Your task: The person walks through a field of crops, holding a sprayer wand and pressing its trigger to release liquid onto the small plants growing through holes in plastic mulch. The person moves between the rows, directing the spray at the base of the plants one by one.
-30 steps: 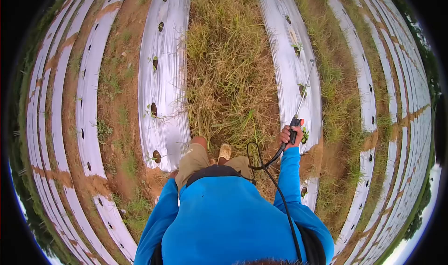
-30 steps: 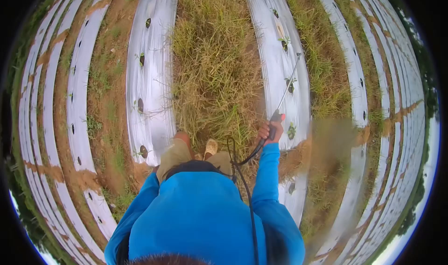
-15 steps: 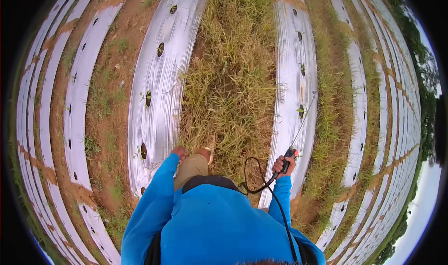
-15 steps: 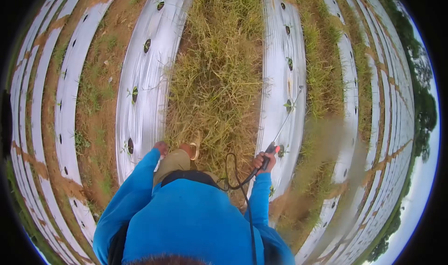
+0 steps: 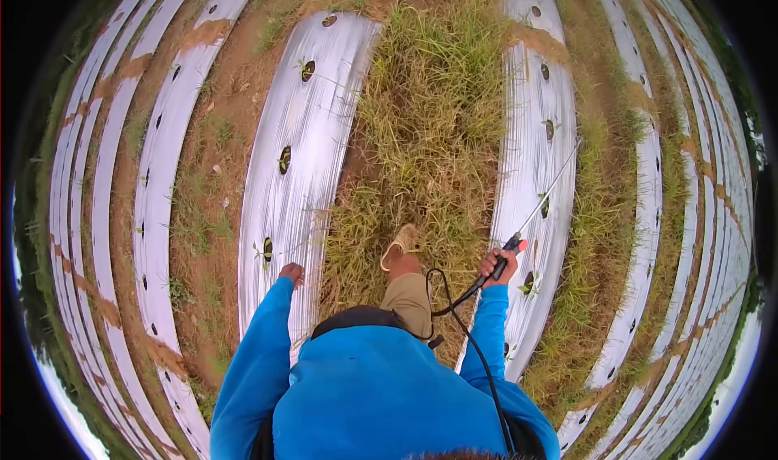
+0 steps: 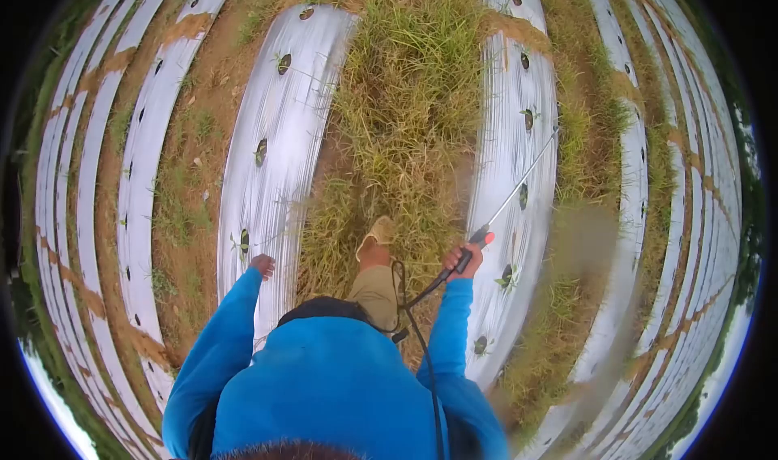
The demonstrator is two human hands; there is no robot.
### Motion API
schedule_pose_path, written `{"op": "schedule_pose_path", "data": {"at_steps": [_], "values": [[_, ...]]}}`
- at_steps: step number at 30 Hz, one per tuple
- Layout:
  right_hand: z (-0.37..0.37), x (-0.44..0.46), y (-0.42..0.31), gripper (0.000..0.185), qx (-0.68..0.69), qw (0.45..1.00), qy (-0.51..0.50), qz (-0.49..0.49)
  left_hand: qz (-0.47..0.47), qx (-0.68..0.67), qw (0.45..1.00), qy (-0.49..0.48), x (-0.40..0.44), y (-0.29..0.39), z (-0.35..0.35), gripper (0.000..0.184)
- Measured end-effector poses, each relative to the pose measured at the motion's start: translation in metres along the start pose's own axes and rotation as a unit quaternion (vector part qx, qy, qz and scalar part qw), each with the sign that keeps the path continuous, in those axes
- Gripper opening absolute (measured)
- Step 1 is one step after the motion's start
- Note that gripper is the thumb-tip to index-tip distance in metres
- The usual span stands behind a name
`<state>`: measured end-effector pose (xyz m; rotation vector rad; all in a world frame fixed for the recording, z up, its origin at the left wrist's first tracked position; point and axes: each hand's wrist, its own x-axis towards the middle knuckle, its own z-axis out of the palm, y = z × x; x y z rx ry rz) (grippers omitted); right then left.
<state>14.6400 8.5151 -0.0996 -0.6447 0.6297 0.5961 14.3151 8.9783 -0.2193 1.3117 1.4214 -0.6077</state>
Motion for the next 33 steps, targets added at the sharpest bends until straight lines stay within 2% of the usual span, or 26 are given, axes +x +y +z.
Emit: {"op": "schedule_pose_path", "data": {"at_steps": [2, 3, 5, 6, 7, 8, 11, 14, 15, 16, 17, 18, 19, 21, 22, 23, 24, 25, 26, 27, 28, 30, 32, 33], "values": [[0.034, 0.034, -0.02, 0.018, 0.007, 0.999, 0.037, 0.002, -0.062, 0.014, 0.998, 0.03, -0.011, 0.005, 0.0, 0.021], [0.056, 0.053, -0.038, 0.018, 0.01, 1.0, 0.026, 0.001, -0.111, 0.019, 0.994, 0.008, -0.023, 0.022, 0.003, 0.023], [0.088, 0.075, -0.066, 0.017, 0.08, 0.995, -0.032, 0.055, -0.082, 0.004, 0.996, -0.04, -0.05, 0.058, 0.01, 0.027], [0.103, 0.086, -0.079, 0.017, 0.065, 0.997, -0.011, 0.038, -0.082, 0.006, 0.996, -0.039, -0.04, 0.059, 0.008, 0.027], [0.12, 0.093, -0.09, 0.017, 0.066, 0.997, -0.007, 0.035, 0.11, 0.104, 0.988, -0.005, -0.006, 0.046, 0.008, 0.03], [0.139, 0.099, -0.101, 0.018, 0.052, 0.998, -0.022, 0.034, 0.3, 0.197, 0.933, 0.025, 0.019, 0.05, 0.007, 0.032], [0.167, 0.133, -0.137, 0.017, 0.014, 0.999, -0.028, 0.017, 0.258, 0.198, 0.945, 0.032, 0.062, 0.127, 0.012, 0.035], [0.193, 0.177, -0.172, 0.017, 0.008, 0.998, -0.059, 0.016, 0.44, 0.184, 0.879, -0.023, 0.101, 0.216, 0.017, 0.032], [0.206, 0.196, -0.183, 0.017, 0.004, 0.998, -0.056, 0.013, 0.331, 0.154, 0.93, -0.036, 0.078, 0.271, 0.026, 0.029], [0.22, 0.212, -0.192, 0.017, -0.004, 1.0, -0.03, -0.006, 0.221, 0.067, 0.972, -0.04, 0.058, 0.327, 0.036, 0.028], [0.232, 0.227, -0.201, 0.018, -0.012, 1.0, -0.004, -0.025, 0.104, -0.02, 0.993, -0.044, 0.052, 0.365, 0.044, 0.027], [0.244, 0.246, -0.211, 0.019, -0.013, 1.0, 0.003, -0.022, 0.071, -0.05, 0.994, -0.062, 0.065, 0.391, 0.049, 0.02], [0.25, 0.266, -0.22, 0.019, -0.016, 0.999, 0.003, -0.029, 0.076, -0.052, 0.993, -0.068, 0.085, 0.414, 0.056, 0.02], [0.263, 0.315, -0.241, 0.019, 0.037, 0.999, -0.026, 0.022, -0.004, -0.044, 0.993, -0.109, 0.134, 0.462, 0.072, 0.026], [0.276, 0.333, -0.247, 0.02, 0.049, 0.998, -0.03, 0.031, 0.021, -0.043, 0.99, -0.13, 0.149, 0.483, 0.075, 0.026], [0.287, 0.349, -0.251, 0.021, 0.058, 0.998, -0.01, 0.03, 0.033, 0.012, 0.989, -0.141, 0.187, 0.495, 0.082, 0.027], [0.306, 0.372, -0.262, 0.021, 0.056, 0.997, -0.02, 0.044, 0.098, 0.191, 0.967, -0.14, 0.255, 0.494, 0.086, 0.028], [0.313, 0.372, -0.264, 0.022, 0.059, 0.996, -0.01, 0.063, 0.148, 0.341, 0.917, -0.144, 0.3, 0.502, 0.087, 0.029], [0.325, 0.376, -0.271, 0.022, 0.057, 0.996, -0.015, 0.071, 0.165, 0.424, 0.879, -0.143, 0.295, 0.55, 0.088, 0.03], [0.342, 0.391, -0.283, 0.023, 0.055, 0.995, -0.025, 0.077, 0.102, 0.301, 0.939, -0.134, 0.286, 0.598, 0.086, 0.03], [0.365, 0.398, -0.293, 0.023, 0.084, 0.992, -0.03, 0.092, 0.046, 0.167, 0.979, -0.109, 0.235, 0.676, 0.081, 0.03], [0.407, 0.419, -0.314, 0.023, 0.099, 0.992, -0.01, 0.075, 0.128, 0.039, 0.984, -0.115, 0.227, 0.77, 0.069, 0.026], [0.447, 0.465, -0.339, 0.022, 0.104, 0.993, -0.022, 0.054, 0.164, -0.082, 0.97, -0.162, 0.264, 0.844, 0.065, 0.024], [0.465, 0.488, -0.353, 0.021, 0.103, 0.993, -0.018, 0.052, 0.164, -0.078, 0.97, -0.163, 0.279, 0.876, 0.062, 0.024]]}}
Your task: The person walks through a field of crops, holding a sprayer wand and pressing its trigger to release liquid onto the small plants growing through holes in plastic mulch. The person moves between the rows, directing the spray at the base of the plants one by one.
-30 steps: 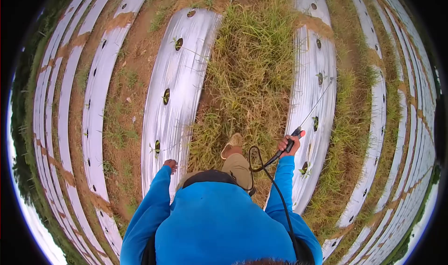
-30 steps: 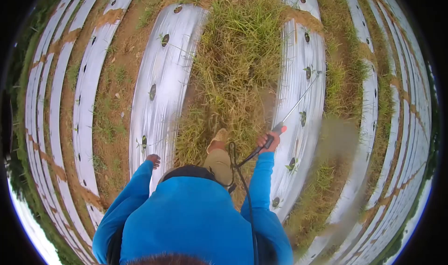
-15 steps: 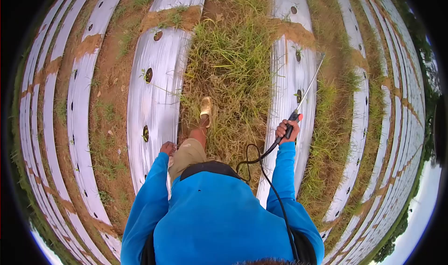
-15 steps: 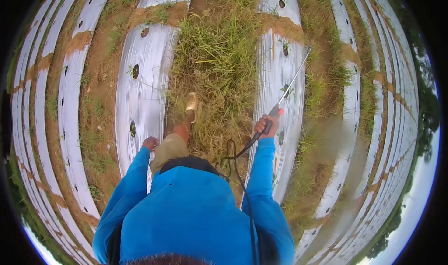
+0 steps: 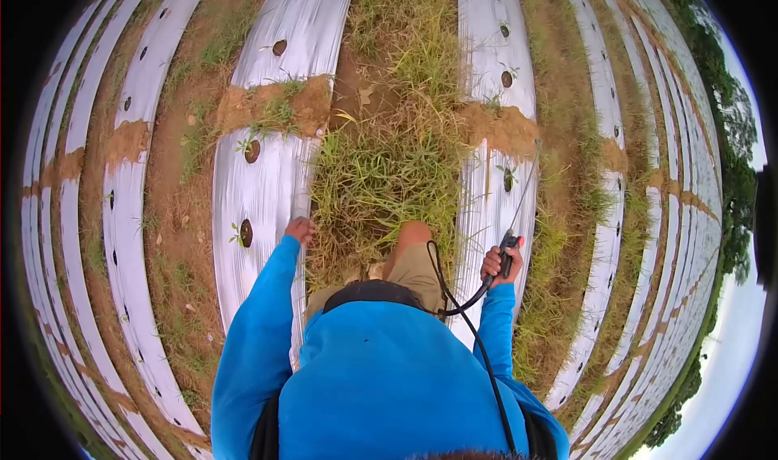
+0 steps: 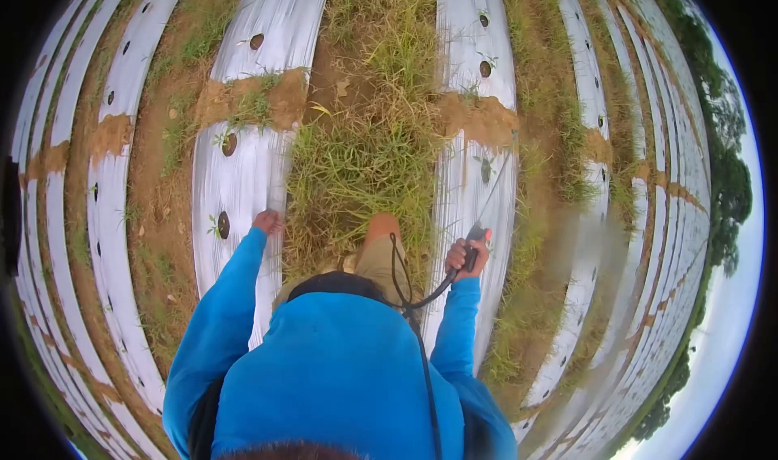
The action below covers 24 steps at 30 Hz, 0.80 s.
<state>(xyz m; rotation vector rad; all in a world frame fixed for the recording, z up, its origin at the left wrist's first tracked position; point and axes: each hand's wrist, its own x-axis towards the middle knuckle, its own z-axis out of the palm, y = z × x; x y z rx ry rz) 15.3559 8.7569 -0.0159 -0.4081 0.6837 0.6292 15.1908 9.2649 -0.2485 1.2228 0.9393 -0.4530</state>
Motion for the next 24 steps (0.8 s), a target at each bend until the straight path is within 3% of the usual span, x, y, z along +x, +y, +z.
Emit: {"op": "schedule_pose_path", "data": {"at_steps": [2, 6, 7, 9, 12, 14, 17, 24], "values": [[0.037, 0.05, -0.024, 0.02, -0.015, 1.0, 0.006, -0.025, 0.053, 0.037, 0.997, 0.038, 0.037, 0.066, 0.002, 0.02], [0.087, 0.162, -0.071, 0.021, -0.026, 0.999, -0.02, -0.036, -0.052, 0.018, 0.997, 0.061, 0.112, 0.154, 0.002, 0.022], [0.091, 0.187, -0.08, 0.021, -0.022, 0.999, -0.016, -0.028, -0.026, 0.011, 0.999, 0.046, 0.117, 0.167, 0.002, 0.019], [0.117, 0.254, -0.106, 0.021, -0.05, 0.998, -0.036, -0.011, -0.071, 0.075, 0.991, 0.083, 0.141, 0.186, 0.005, 0.02], [0.17, 0.32, -0.136, 0.021, -0.048, 0.999, 0.009, -0.005, -0.057, 0.06, 0.993, 0.087, 0.141, 0.226, 0.008, 0.019], [0.211, 0.361, -0.162, 0.018, -0.06, 0.998, 0.005, -0.001, -0.197, 0.066, 0.973, 0.101, 0.135, 0.262, 0.012, 0.02], [0.276, 0.394, -0.193, 0.018, -0.048, 0.999, 0.02, 0.003, -0.143, 0.049, 0.982, 0.113, 0.141, 0.307, 0.009, 0.024], [0.366, 0.483, -0.265, 0.019, -0.097, 0.995, 0.009, 0.004, -0.136, 0.033, 0.981, 0.137, 0.229, 0.445, 0.026, 0.023]]}}
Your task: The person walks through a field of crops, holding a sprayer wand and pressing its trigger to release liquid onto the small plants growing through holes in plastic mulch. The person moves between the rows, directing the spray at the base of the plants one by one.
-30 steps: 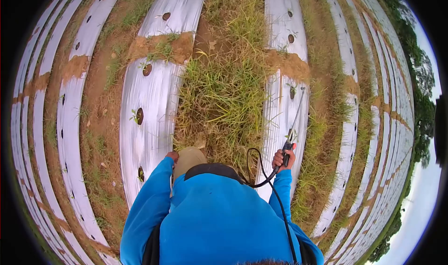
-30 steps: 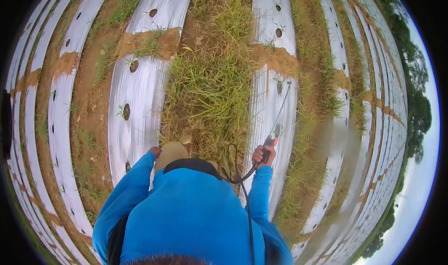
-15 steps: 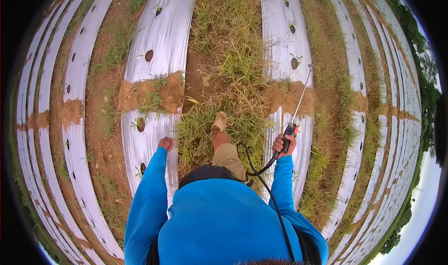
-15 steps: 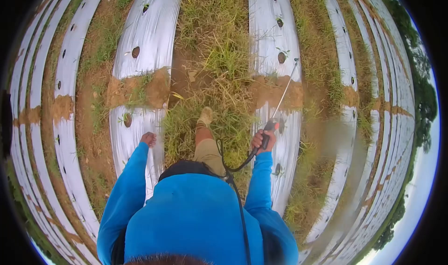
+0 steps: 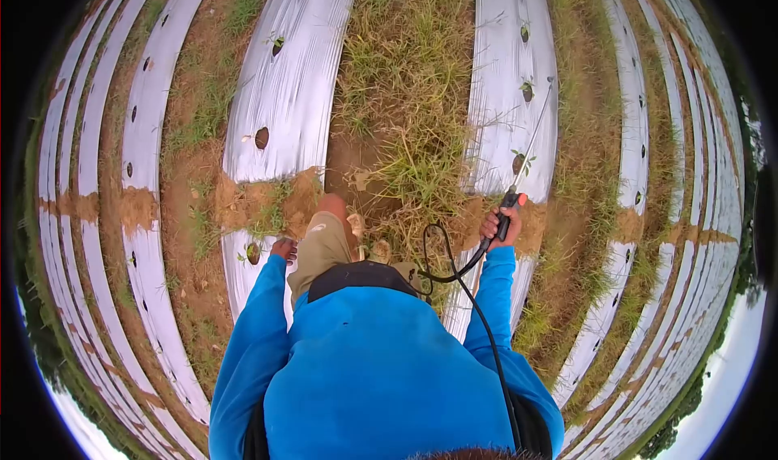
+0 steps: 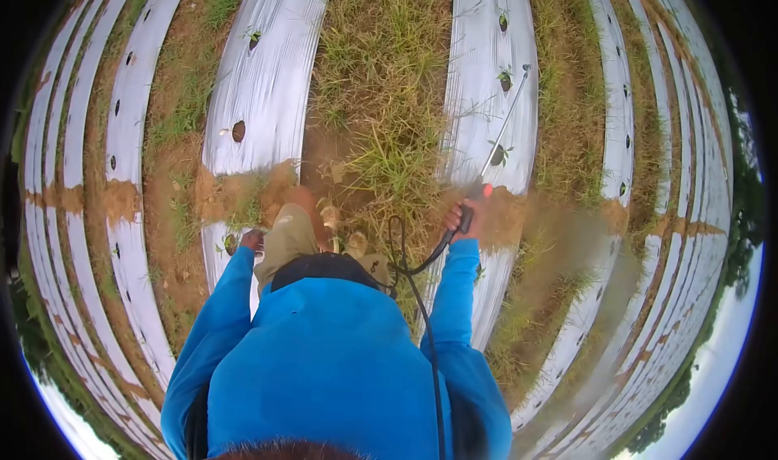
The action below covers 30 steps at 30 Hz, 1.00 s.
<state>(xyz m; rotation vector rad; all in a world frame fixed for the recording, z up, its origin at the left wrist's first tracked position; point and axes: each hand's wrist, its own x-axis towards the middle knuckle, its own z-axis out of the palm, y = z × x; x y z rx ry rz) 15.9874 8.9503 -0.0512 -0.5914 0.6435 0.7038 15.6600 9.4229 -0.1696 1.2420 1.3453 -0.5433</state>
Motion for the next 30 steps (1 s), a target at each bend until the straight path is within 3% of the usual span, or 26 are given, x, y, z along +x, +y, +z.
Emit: {"op": "schedule_pose_path", "data": {"at_steps": [4, 6, 7, 8, 11, 12, 13, 15, 21, 25, 28, 30], "values": [[0.064, 0.074, -0.043, 0.019, -0.017, 0.999, 0.008, -0.031, 0.013, 0.021, 1.0, -0.017, 0.096, 0.053, 0.025, 0.03], [0.088, 0.119, -0.064, 0.018, -0.021, 0.999, 0.0, -0.034, -0.065, -0.009, 0.992, -0.11, 0.149, 0.091, 0.037, 0.033], [0.097, 0.143, -0.073, 0.018, -0.011, 0.999, 0.01, -0.034, 0.004, -0.04, 0.993, -0.11, 0.186, 0.092, 0.047, 0.032], [0.11, 0.167, -0.084, 0.018, -0.001, 0.999, 0.019, -0.036, 0.011, -0.041, 0.993, -0.113, 0.227, 0.124, 0.055, 0.032], [0.16, 0.226, -0.108, 0.019, 0.0, 0.999, 0.031, -0.031, 0.053, 0.131, 0.984, -0.105, 0.312, 0.215, 0.062, 0.026], [0.18, 0.231, -0.114, 0.02, 0.008, 0.998, 0.051, -0.028, 0.046, 0.191, 0.975, -0.106, 0.31, 0.215, 0.057, 0.025], [0.192, 0.246, -0.13, 0.021, 0.005, 1.0, 0.029, -0.004, 0.069, 0.232, 0.965, -0.097, 0.329, 0.258, 0.069, 0.025], [0.229, 0.27, -0.152, 0.023, 0.012, 0.999, 0.027, 0.02, 0.033, 0.127, 0.988, -0.081, 0.255, 0.428, 0.063, 0.027], [0.343, 0.36, -0.235, 0.02, 0.061, 0.998, 0.018, 0.014, 0.161, 0.065, 0.983, -0.054, 0.283, 0.714, 0.062, 0.024], [0.385, 0.45, -0.287, 0.021, 0.064, 0.998, 0.005, -0.008, 0.165, 0.063, 0.983, -0.045, 0.323, 0.821, 0.081, 0.024], [0.412, 0.53, -0.333, 0.02, 0.053, 0.998, 0.003, -0.019, 0.159, 0.046, 0.985, -0.054, 0.359, 0.845, 0.096, 0.024], [0.43, 0.592, -0.368, 0.019, 0.034, 0.999, -0.003, -0.01, 0.062, 0.081, 0.994, -0.036, 0.372, 0.862, 0.11, 0.022]]}}
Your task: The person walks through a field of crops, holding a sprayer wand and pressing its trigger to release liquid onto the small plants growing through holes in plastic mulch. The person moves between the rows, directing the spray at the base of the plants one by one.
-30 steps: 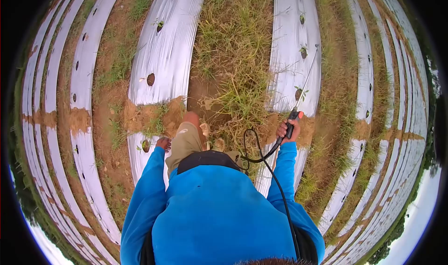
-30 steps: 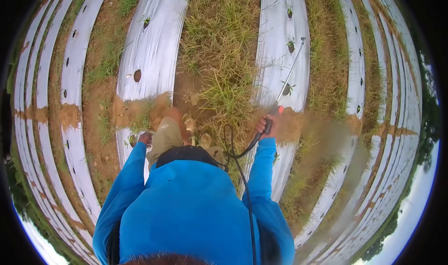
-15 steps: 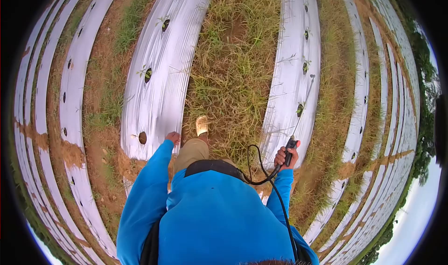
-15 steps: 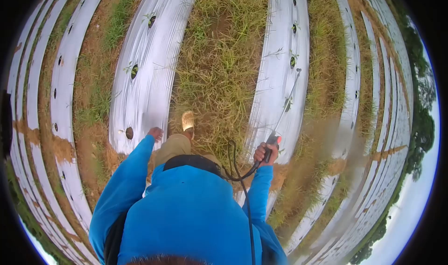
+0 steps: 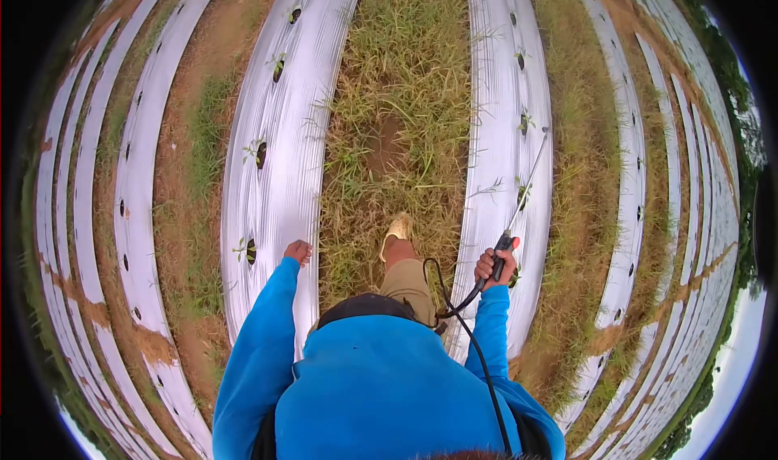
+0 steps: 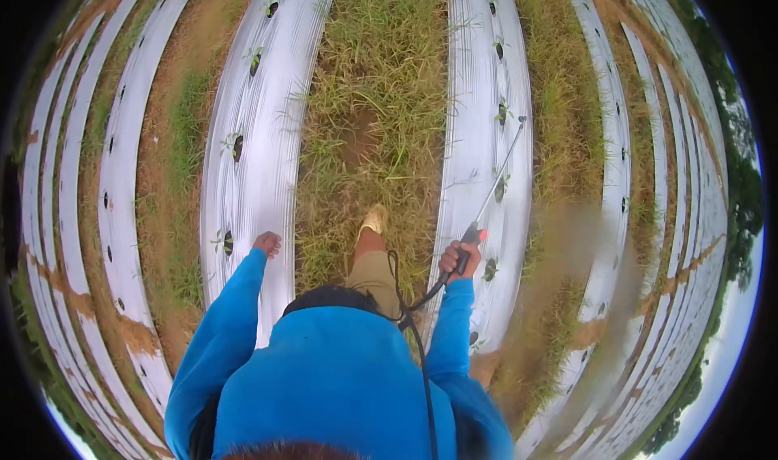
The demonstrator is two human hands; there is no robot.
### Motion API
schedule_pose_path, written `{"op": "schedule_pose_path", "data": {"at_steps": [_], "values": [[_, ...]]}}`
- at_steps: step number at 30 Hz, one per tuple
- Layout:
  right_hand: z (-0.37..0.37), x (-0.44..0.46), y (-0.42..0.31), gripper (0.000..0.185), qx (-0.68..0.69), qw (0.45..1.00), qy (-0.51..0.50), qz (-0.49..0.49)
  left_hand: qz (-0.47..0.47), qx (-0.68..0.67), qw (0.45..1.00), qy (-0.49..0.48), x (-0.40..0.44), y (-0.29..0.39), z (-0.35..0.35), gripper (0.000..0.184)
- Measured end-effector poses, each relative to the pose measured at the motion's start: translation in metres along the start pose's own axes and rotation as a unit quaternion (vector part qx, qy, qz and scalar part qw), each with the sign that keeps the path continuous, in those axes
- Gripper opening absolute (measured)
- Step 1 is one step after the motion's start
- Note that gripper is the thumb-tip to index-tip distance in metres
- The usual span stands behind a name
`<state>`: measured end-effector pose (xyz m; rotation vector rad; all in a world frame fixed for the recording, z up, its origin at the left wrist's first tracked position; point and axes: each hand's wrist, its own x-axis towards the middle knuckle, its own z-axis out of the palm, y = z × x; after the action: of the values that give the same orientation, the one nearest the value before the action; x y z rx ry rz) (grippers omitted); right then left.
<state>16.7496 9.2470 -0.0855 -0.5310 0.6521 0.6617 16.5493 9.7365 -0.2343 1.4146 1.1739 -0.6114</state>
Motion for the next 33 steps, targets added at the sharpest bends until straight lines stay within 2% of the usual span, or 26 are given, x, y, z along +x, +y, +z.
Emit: {"op": "schedule_pose_path", "data": {"at_steps": [1, 2, 4, 6, 7, 9, 10, 12, 13, 16, 18, 20, 21, 23, 24, 25, 26, 27, 29, 32, 33], "values": [[0.02, 0.022, -0.017, 0.02, 0.013, 1.0, 0.02, 0.008, -0.011, -0.024, 1.0, 0.005, -0.002, -0.004, 0.002, 0.021], [0.042, 0.037, -0.034, 0.02, 0.026, 0.999, 0.042, 0.013, -0.088, -0.014, 0.996, -0.008, 0.001, -0.028, 0.0, 0.021], [0.076, 0.073, -0.076, 0.02, 0.035, 0.998, 0.023, 0.036, -0.169, -0.019, 0.985, 0.009, 0.0, 0.002, 0.004, 0.02], [0.111, 0.102, -0.112, 0.021, 0.048, 0.998, -0.013, 0.05, 0.001, 0.104, 0.994, -0.02, 0.018, -0.012, -0.005, 0.02], [0.136, 0.111, -0.126, 0.021, 0.04, 0.998, -0.006, 0.048, 0.0, 0.101, 0.995, -0.02, 0.029, -0.007, -0.013, 0.02], [0.179, 0.135, -0.151, 0.021, 0.029, 0.999, 0.003, 0.033, 0.148, 0.165, 0.975, 0.023, 0.048, 0.013, -0.024, 0.027], [0.198, 0.153, -0.162, 0.021, 0.023, 1.0, 0.007, 0.014, 0.148, 0.16, 0.976, 0.025, 0.055, 0.038, -0.025, 0.027], [0.226, 0.193, -0.184, 0.021, 0.017, 1.0, 0.012, 0.01, 0.104, 0.003, 0.995, -0.001, 0.057, 0.104, -0.029, 0.027], [0.241, 0.212, -0.193, 0.021, -0.002, 1.0, 0.011, -0.004, -0.09, -0.108, 0.988, 0.057, 0.022, 0.192, -0.02, 0.026], [0.281, 0.276, -0.217, 0.022, -0.018, 0.999, 0.015, -0.024, -0.1, -0.114, 0.988, 0.021, 0.091, 0.253, -0.031, 0.025], [0.303, 0.322, -0.231, 0.022, -0.01, 1.0, 0.022, -0.01, -0.075, -0.118, 0.99, 0.016, 0.135, 0.296, -0.031, 0.023], [0.329, 0.359, -0.238, 0.023, -0.009, 1.0, 0.012, 0.006, -0.143, -0.113, 0.983, -0.014, 0.186, 0.342, -0.033, 0.024], [0.344, 0.378, -0.242, 0.023, -0.002, 1.0, 0.022, 0.002, -0.105, -0.047, 0.993, 0.001, 0.204, 0.369, -0.032, 0.023], [0.375, 0.402, -0.25, 0.023, -0.006, 0.999, 0.032, 0.0, -0.009, 0.068, 0.997, 0.047, 0.352, 0.332, -0.027, 0.024], [0.388, 0.414, -0.256, 0.022, -0.02, 0.999, 0.033, 0.004, 0.034, 0.128, 0.988, 0.077, 0.394, 0.345, -0.029, 0.024], [0.4, 0.429, -0.263, 0.021, -0.01, 1.0, 0.014, 0.016, -0.078, -0.079, 0.993, -0.026, 0.366, 0.423, -0.042, 0.025], [0.416, 0.443, -0.27, 0.02, -0.008, 1.0, 0.029, 0.008, -0.079, -0.092, 0.991, -0.055, 0.36, 0.489, -0.061, 0.026], [0.441, 0.459, -0.281, 0.02, 0.004, 1.0, 0.018, 0.004, -0.025, -0.055, 0.998, -0.011, 0.342, 0.56, -0.073, 0.026], [0.483, 0.473, -0.293, 0.021, 0.039, 0.999, -0.006, -0.007, 0.097, -0.064, 0.993, -0.004, 0.352, 0.64, -0.096, 0.027], [0.536, 0.513, -0.32, 0.022, 0.045, 0.999, -0.006, -0.029, 0.092, -0.09, 0.991, -0.042, 0.369, 0.768, -0.129, 0.024], [0.545, 0.529, -0.329, 0.021, 0.052, 0.998, -0.02, -0.035, 0.121, -0.073, 0.989, -0.034, 0.38, 0.803, -0.136, 0.024]]}}
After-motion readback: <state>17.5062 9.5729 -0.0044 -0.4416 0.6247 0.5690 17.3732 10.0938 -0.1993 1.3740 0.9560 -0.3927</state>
